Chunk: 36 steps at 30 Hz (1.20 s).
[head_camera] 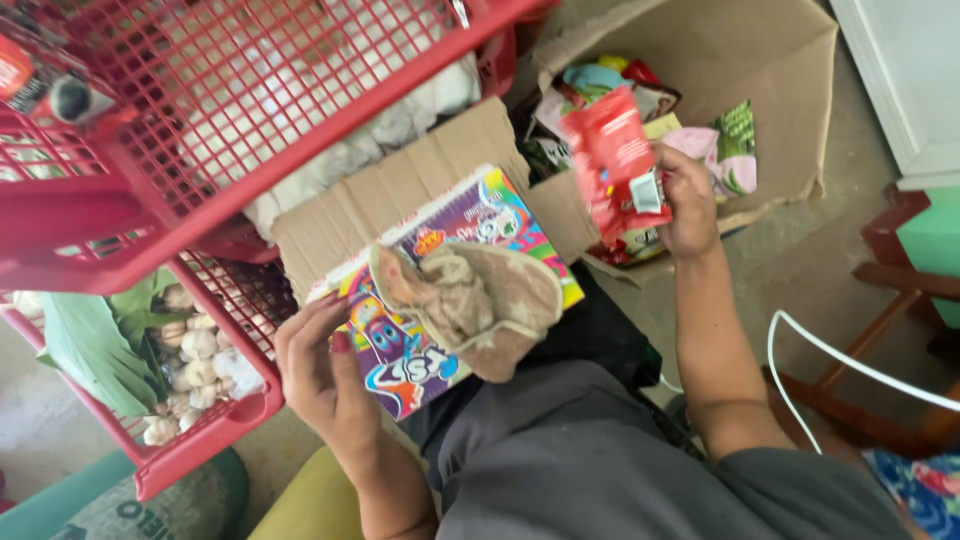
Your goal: Wiping down packaged grocery items with a cloth and organizing them into a red plastic crate.
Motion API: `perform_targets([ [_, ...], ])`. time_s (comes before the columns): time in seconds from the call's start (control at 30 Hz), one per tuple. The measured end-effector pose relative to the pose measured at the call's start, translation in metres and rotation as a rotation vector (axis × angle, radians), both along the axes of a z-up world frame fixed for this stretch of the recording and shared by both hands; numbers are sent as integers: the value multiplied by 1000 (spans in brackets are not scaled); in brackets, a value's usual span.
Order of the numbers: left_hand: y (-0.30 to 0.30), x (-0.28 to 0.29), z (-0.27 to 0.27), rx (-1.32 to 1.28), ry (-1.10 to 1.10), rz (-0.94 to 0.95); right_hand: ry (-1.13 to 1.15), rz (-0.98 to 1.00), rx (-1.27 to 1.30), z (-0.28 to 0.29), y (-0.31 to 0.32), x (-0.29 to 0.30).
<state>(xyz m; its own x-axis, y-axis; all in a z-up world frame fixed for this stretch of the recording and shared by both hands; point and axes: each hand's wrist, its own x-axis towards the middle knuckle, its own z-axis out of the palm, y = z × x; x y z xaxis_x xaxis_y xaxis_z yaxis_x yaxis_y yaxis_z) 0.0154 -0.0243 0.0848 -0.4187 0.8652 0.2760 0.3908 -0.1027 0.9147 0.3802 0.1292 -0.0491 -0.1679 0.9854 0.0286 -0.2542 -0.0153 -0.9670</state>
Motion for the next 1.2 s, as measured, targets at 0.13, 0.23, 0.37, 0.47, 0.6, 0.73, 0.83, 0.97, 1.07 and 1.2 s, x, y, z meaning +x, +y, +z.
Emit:
perform_targets([
  [0.13, -2, 30, 2, 162, 112, -200, -200, 179, 239, 16, -25, 1],
  [0.23, -9, 50, 2, 154, -18, -407, -256, 822, 307, 69, -30, -25],
  [0.37, -24, 61, -11, 3, -133, -585, -322, 1026, 329, 124, -43, -54],
  [0.47, -41, 63, -23, -19, -197, -538, -412, 1043, 357, 156, -47, -58],
  [0.6, -55, 65, -21, 90, -56, -499, -471, 1052, 392, 168, -57, -57],
  [0.73, -63, 70, -14, 129, -29, -585, -473, 1055, 380, 177, -72, -55],
  [0.83, -66, 70, -12, 165, -55, -490, -503, 965, 303, 187, -86, -51],
  [0.97, -75, 68, -2, 202, 60, -326, -493, 740, 687, 188, -112, -57],
  [1.07, -81, 66, 8, 237, 121, -259, -547, 648, 902, 180, -119, -66],
  [1.2, -89, 65, 12, 317, 85, -198, -385, 588, 863, 145, -122, -75],
])
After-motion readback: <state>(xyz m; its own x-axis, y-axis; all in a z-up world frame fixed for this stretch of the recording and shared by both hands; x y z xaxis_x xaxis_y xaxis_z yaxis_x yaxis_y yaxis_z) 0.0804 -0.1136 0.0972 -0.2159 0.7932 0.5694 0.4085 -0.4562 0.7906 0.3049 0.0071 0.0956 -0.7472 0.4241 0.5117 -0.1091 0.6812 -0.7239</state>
